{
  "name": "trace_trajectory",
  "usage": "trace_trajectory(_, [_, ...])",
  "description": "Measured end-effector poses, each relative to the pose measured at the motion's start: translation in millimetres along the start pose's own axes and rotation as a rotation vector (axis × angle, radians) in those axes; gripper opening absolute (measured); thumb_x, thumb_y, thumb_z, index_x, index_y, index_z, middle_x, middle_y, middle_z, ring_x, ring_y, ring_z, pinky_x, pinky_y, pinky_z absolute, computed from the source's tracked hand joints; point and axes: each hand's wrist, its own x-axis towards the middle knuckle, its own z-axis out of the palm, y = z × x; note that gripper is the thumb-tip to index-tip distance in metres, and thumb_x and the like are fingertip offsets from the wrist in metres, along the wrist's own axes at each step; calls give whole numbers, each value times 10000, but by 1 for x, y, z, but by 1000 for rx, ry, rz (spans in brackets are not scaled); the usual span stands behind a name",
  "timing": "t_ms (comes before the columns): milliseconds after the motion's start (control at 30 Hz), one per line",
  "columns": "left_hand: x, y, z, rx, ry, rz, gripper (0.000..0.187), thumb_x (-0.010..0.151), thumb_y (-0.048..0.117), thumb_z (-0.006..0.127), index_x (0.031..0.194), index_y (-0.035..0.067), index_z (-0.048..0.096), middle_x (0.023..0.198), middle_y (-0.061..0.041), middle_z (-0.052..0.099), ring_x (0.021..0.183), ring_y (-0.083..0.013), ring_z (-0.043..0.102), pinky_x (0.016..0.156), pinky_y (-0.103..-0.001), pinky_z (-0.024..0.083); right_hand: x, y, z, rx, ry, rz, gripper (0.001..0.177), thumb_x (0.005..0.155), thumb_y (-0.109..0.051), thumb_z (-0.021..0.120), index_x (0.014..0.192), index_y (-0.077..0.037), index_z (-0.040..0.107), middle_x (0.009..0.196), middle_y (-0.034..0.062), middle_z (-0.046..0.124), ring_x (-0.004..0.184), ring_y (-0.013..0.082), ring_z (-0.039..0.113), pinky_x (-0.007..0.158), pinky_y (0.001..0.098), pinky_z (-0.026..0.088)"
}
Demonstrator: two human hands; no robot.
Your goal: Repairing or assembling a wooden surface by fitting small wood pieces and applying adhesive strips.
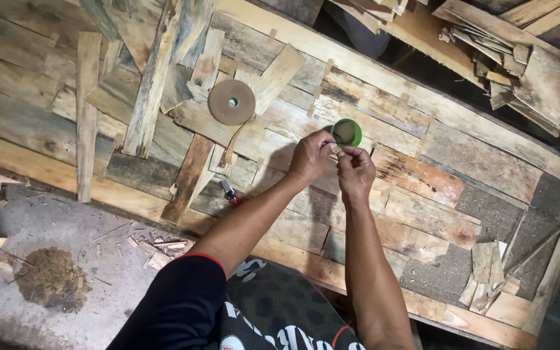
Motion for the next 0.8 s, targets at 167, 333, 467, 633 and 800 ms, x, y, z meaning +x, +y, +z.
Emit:
trace_trajectory(167, [20,11,14,-18,82,-117,256,966,46,660,1221,39,642,1038,-128,756,905,-219,745,769,-349,607,26,-27,3,-86,118,47,223,916,16,712,1090,-28,580,836,54,700,684,96,640,581,231,509])
trace_trajectory(333, [32,-21,38,-36,279,-86,328,958,82,656,1281,35,625,1151,-127,741,1028,-221,743,888,-344,623,50,-23,3,-206,233,77,289,871,-10,765,1060,-26,547,805,73,700,660,123,635,572,258,496])
trace_trajectory(467, [42,-20,49,69,227,-323,584,856,277,815,1308,7,561,1217,-165,654,1096,-266,664,922,-400,559,56,-24,7,-395,281,50,288,827,-52,791,1021,-24,580,804,67,686,679,135,636,610,286,522])
trace_trajectory(633, [51,-37,66,1,167,-600,719,834,377,813,1360,0,500,1267,-189,639,1127,-287,682,957,-404,568,56,-24,11,-544,319,40,294,800,-110,814,992,-45,600,788,55,674,682,149,636,639,320,537])
trace_trajectory(800, [53,-70,86,-34,327,-534,761,815,351,863,1370,-24,501,1365,-251,592,1246,-341,615,1057,-426,492,54,-17,14,-611,331,-42,299,817,-134,804,985,-66,567,792,50,670,691,171,648,645,346,549])
